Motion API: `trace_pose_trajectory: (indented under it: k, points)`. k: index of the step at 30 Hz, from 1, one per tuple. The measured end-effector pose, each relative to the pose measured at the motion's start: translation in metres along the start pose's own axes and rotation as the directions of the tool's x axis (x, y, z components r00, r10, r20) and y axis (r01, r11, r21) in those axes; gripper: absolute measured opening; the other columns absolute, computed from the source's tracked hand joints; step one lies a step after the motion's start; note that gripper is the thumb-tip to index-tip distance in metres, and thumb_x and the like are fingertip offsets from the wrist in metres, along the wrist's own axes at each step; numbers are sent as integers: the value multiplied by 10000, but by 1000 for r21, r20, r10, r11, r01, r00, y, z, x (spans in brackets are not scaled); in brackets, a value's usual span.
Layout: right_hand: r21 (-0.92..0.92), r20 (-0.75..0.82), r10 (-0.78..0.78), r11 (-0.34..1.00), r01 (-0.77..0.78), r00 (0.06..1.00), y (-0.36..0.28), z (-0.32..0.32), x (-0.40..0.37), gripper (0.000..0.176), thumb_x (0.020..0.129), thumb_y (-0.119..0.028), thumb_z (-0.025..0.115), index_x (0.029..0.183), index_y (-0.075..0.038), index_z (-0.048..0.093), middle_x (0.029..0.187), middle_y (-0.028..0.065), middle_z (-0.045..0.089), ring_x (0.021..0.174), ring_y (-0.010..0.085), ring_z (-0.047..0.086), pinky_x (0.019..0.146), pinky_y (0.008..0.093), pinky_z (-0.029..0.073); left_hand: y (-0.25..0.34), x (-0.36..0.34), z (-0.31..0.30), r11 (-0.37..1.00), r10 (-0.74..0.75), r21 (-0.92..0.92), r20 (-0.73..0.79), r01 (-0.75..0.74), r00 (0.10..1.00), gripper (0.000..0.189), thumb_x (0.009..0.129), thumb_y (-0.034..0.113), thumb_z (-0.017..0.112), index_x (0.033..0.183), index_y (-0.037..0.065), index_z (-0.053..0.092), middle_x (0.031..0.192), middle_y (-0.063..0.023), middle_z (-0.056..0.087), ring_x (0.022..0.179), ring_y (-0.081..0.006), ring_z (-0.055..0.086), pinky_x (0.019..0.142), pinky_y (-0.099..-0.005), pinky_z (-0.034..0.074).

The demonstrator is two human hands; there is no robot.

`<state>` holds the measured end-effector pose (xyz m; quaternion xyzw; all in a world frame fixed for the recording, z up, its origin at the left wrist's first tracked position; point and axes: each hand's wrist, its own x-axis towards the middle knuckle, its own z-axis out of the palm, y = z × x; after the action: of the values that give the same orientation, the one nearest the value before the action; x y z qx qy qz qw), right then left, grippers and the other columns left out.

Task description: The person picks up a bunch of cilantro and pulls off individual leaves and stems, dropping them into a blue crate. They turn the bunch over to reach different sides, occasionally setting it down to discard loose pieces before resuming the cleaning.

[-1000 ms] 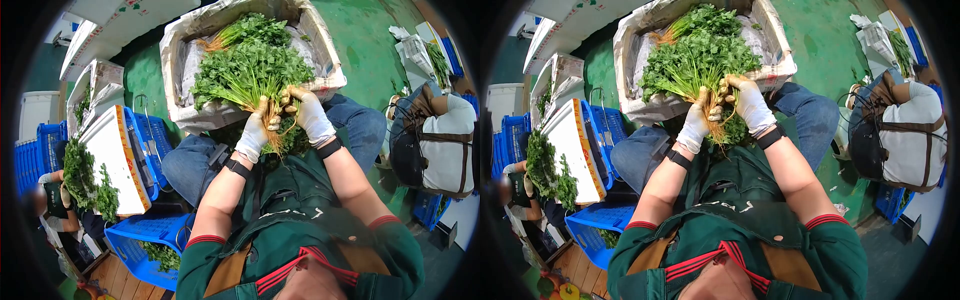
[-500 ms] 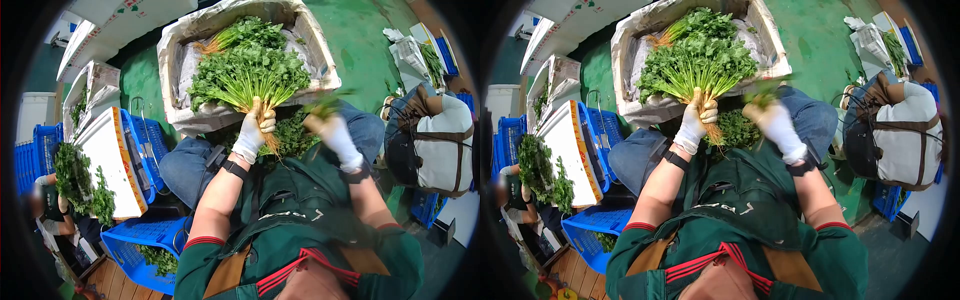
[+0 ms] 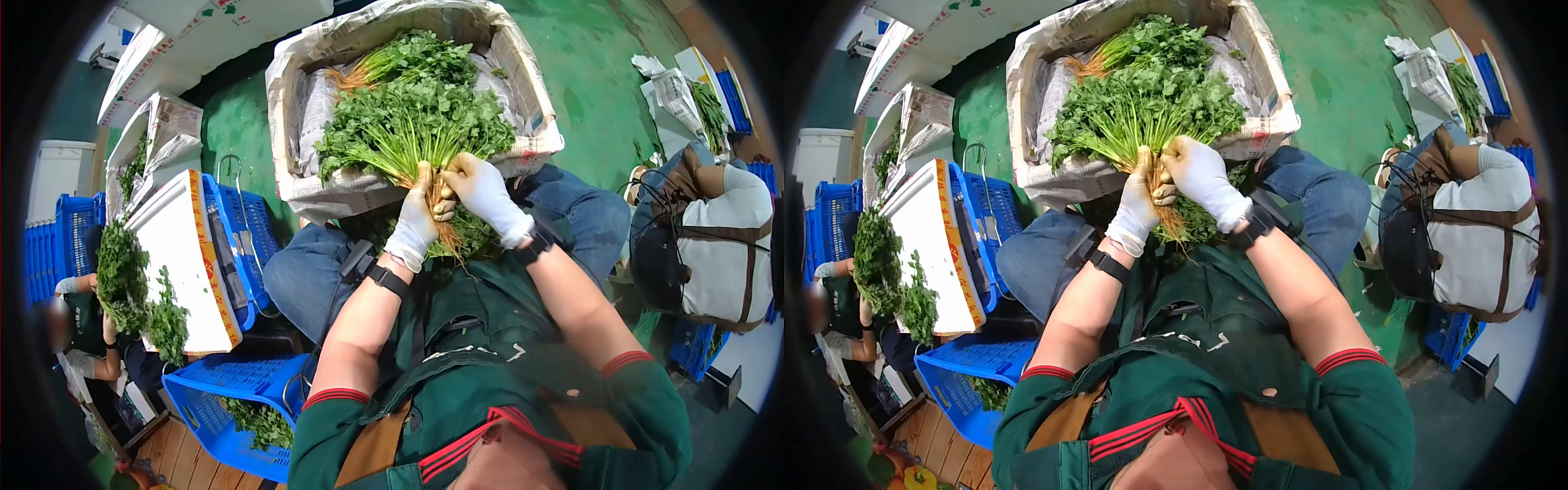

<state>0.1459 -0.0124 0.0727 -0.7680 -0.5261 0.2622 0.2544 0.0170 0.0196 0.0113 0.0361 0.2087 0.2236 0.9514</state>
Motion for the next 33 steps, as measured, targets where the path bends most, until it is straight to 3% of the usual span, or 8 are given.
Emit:
trace_pose_trajectory:
  k: [3, 6, 7, 10, 12, 17, 25, 33]
  points:
    - [630, 184, -1, 768, -117, 983, -15, -38, -23, 134, 798, -128, 613, 748, -23, 545, 682, -7, 568, 624, 67, 492, 560, 219, 409, 1, -2, 4, 998, 34, 57, 30, -35, 999, 474, 898, 554, 377, 993, 110, 513, 665, 10, 466, 443, -72, 361, 388, -195, 279]
    - [441, 565, -78, 870, -221, 821, -1, -65, -34, 128, 826, -152, 596, 776, -34, 595, 670, 3, 577, 573, 97, 516, 547, 238, 430, 1, -2, 8, 1000, 15, -8, 22, -15, 1000, 447, 903, 541, 375, 987, 123, 506, 659, -10, 480, 428, -71, 348, 386, -195, 274]
    - [178, 806, 26, 942, -284, 591, 2, -72, -28, 161, 815, -206, 622, 803, -46, 629, 651, 32, 589, 562, 116, 541, 539, 269, 450, 0, 1, 3, 998, -8, -66, 74, 13, 997, 444, 895, 547, 383, 1011, 133, 493, 666, -15, 476, 428, -75, 343, 390, -196, 276]
    - [-87, 406, -141, 978, 191, 903, 18, -53, -21, 339, 794, -335, 661, 828, 1, 642, 633, 92, 604, 538, 114, 563, 495, 303, 453, 0, 2, 2, 998, -13, -53, 58, 16, 998, 439, 894, 546, 387, 1004, 136, 497, 667, -20, 480, 427, -78, 346, 389, -196, 277]
    - [536, 323, 203, 766, -355, 924, 13, -41, 3, 378, 764, -326, 698, 844, 37, 630, 631, 66, 613, 578, 134, 577, 550, 265, 449, -2, 1, 1, 1000, 0, -29, 39, 1, 999, 434, 890, 545, 394, 991, 135, 496, 672, -26, 485, 425, -80, 349, 389, -194, 278]
    - [602, -110, 397, 756, -257, 911, 36, 26, 61, 242, 734, -211, 728, 764, -6, 604, 666, 28, 594, 542, 93, 495, 502, 254, 401, -2, 0, 2, 999, -6, -39, 16, 7, 1000, 391, 892, 517, 420, 950, 136, 490, 667, -22, 476, 433, -81, 355, 390, -193, 272]
    - [967, 28, 190, 243, -75, 981, 10, -11, 19, 58, 763, -47, 641, 769, -28, 586, 725, 32, 627, 580, 80, 542, 531, 189, 420, -1, 2, 2, 997, -16, -79, 37, 19, 999, 355, 911, 464, 429, 937, 117, 501, 674, -11, 487, 426, -67, 346, 375, -182, 262]
    - [897, 416, -86, 205, -393, 905, 12, -12, -7, 103, 798, -88, 593, 831, 3, 556, 689, 83, 622, 539, 120, 557, 471, 193, 411, -1, 1, 7, 999, 33, 29, -30, -32, 999, 373, 924, 424, 438, 865, 73, 549, 586, 5, 460, 389, -72, 328, 352, -196, 267]
